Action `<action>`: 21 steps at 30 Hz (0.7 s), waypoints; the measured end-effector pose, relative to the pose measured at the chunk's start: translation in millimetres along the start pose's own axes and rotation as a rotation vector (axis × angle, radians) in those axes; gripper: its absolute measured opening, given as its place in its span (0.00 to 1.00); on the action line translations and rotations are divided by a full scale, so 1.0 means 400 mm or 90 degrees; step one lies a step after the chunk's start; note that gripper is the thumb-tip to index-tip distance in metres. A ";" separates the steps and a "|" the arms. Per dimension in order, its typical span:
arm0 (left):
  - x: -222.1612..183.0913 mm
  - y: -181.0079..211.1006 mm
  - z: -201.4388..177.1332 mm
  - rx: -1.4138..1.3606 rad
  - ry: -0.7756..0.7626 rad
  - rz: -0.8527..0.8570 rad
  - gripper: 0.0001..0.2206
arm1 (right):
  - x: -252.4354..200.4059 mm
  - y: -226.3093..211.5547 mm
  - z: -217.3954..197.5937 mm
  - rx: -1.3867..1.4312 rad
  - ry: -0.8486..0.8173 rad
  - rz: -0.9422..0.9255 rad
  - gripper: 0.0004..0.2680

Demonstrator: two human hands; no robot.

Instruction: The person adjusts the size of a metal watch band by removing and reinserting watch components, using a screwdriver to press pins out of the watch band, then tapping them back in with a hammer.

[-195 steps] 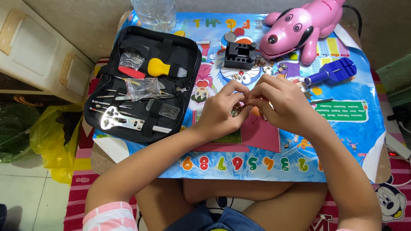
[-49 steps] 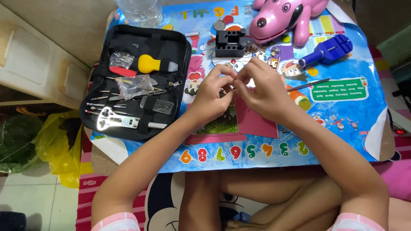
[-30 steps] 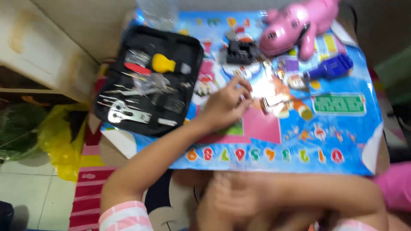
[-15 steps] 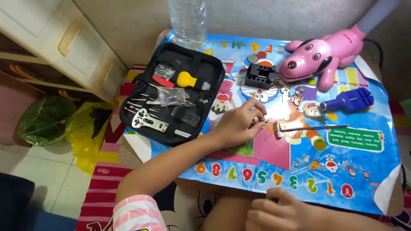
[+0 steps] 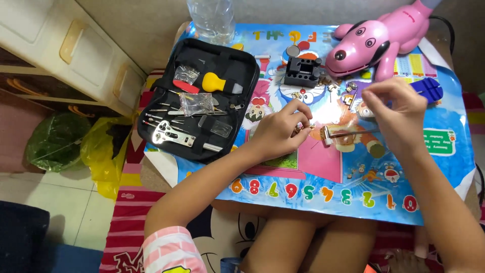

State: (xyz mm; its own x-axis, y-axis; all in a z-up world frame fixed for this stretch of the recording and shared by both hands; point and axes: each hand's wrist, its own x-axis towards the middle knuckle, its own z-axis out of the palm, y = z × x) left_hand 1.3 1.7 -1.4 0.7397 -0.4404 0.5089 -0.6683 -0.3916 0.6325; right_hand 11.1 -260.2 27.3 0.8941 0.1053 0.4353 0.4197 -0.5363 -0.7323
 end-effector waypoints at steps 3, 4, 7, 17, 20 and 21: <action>0.000 -0.002 0.003 0.001 -0.006 0.000 0.06 | -0.012 0.019 -0.003 -0.110 -0.024 -0.031 0.02; 0.001 -0.001 0.002 -0.002 -0.006 0.000 0.06 | -0.010 0.022 -0.001 -0.112 -0.024 -0.029 0.02; 0.002 0.001 0.000 0.006 -0.021 -0.009 0.06 | -0.014 0.036 0.010 -0.248 -0.041 -0.107 0.04; 0.001 -0.001 0.004 0.017 -0.015 0.003 0.07 | -0.032 0.008 0.022 -0.405 -0.008 -0.262 0.07; 0.000 -0.005 0.003 0.021 -0.026 0.011 0.07 | -0.042 0.010 0.018 -0.377 0.020 -0.268 0.10; 0.004 -0.006 0.005 0.029 -0.028 0.028 0.07 | -0.041 0.010 0.010 -0.378 0.034 -0.282 0.11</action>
State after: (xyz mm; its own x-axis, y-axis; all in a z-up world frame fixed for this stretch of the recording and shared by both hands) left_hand 4.0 0.3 -3.3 0.7057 -0.4929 0.5089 -0.7039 -0.4067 0.5823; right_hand -1.3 -260.7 15.3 0.6457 0.3833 0.6605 0.5703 -0.8172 -0.0834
